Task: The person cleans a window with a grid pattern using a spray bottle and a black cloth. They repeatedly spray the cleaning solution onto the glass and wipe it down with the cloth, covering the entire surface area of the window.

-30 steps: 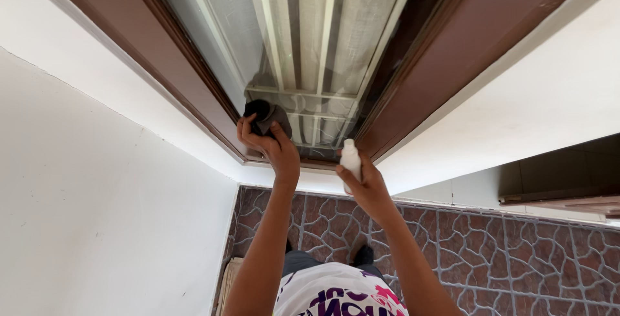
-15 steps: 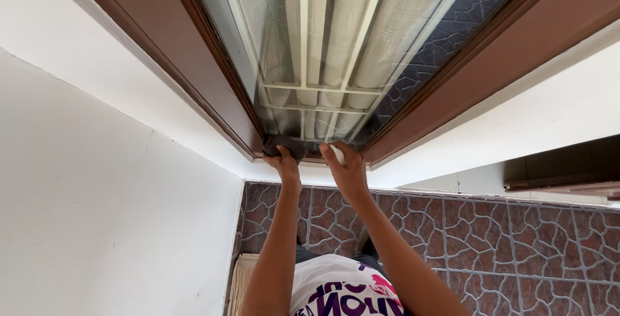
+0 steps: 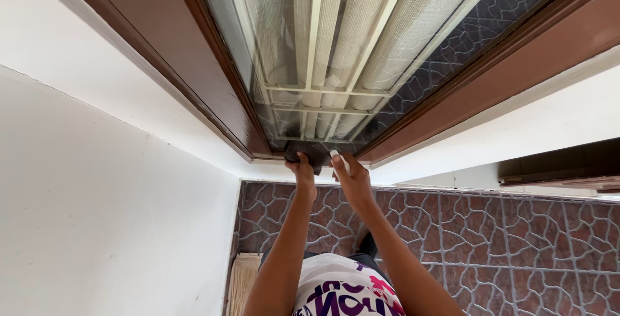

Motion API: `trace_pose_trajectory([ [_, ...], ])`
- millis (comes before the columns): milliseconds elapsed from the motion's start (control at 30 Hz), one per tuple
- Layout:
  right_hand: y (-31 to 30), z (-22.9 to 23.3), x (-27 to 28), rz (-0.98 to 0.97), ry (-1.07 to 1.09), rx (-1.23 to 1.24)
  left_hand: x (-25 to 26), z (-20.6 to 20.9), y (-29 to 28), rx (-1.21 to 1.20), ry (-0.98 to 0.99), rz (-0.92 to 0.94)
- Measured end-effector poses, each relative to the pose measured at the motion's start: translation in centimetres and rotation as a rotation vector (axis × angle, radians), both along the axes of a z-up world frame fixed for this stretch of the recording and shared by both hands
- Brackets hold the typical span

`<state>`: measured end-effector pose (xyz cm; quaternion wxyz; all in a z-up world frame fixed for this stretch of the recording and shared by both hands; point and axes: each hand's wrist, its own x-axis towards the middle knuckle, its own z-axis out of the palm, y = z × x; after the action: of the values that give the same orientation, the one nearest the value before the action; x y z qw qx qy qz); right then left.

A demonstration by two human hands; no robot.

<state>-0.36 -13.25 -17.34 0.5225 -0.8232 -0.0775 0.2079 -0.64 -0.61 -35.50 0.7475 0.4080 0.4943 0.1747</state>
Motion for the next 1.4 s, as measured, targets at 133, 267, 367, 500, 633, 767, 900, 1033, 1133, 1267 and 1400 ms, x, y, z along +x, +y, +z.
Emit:
trace_pose_trajectory([
  [133,-3.0,-0.9,0.1,-0.019,0.026,-0.035,1.4,-0.7,-2.9,-0.08,0.007,0.008],
  [267,-4.5,1.1,0.7,-0.021,-0.006,-0.034,2.5,-0.2,-5.5,-0.106,-0.007,0.009],
  [367,-3.6,3.1,1.2,0.018,-0.13,-0.057,2.7,0.4,-6.0,-0.19,-0.059,0.024],
  [500,0.0,5.5,1.5,0.045,-0.262,-0.074,2.0,1.4,-4.4,-0.185,-0.113,0.086],
  [633,3.4,6.0,1.6,-0.049,-0.513,-0.002,0.9,2.0,-2.5,-0.118,-0.195,0.157],
  [767,3.4,5.4,1.7,-0.028,-0.478,-0.006,0.6,2.3,-2.2,-0.101,-0.23,0.157],
  [900,-0.4,3.7,0.7,0.057,-0.142,-0.061,1.3,2.2,-3.4,-0.193,-0.235,0.167],
  [1033,-5.2,0.6,1.3,0.121,0.015,-0.102,2.0,1.5,-4.5,-0.259,-0.276,0.202],
  [1133,-8.1,-1.6,2.7,0.122,-0.033,-0.148,2.7,1.3,-4.7,-0.326,-0.355,0.276],
  [1267,-10.0,-0.7,3.7,0.11,-0.092,-0.151,3.6,2.5,-4.5,-0.369,-0.427,0.392],
  [1400,-10.7,3.9,4.0,0.122,-0.164,-0.166,4.7,6.6,-4.4,-0.248,-0.302,0.476],
])
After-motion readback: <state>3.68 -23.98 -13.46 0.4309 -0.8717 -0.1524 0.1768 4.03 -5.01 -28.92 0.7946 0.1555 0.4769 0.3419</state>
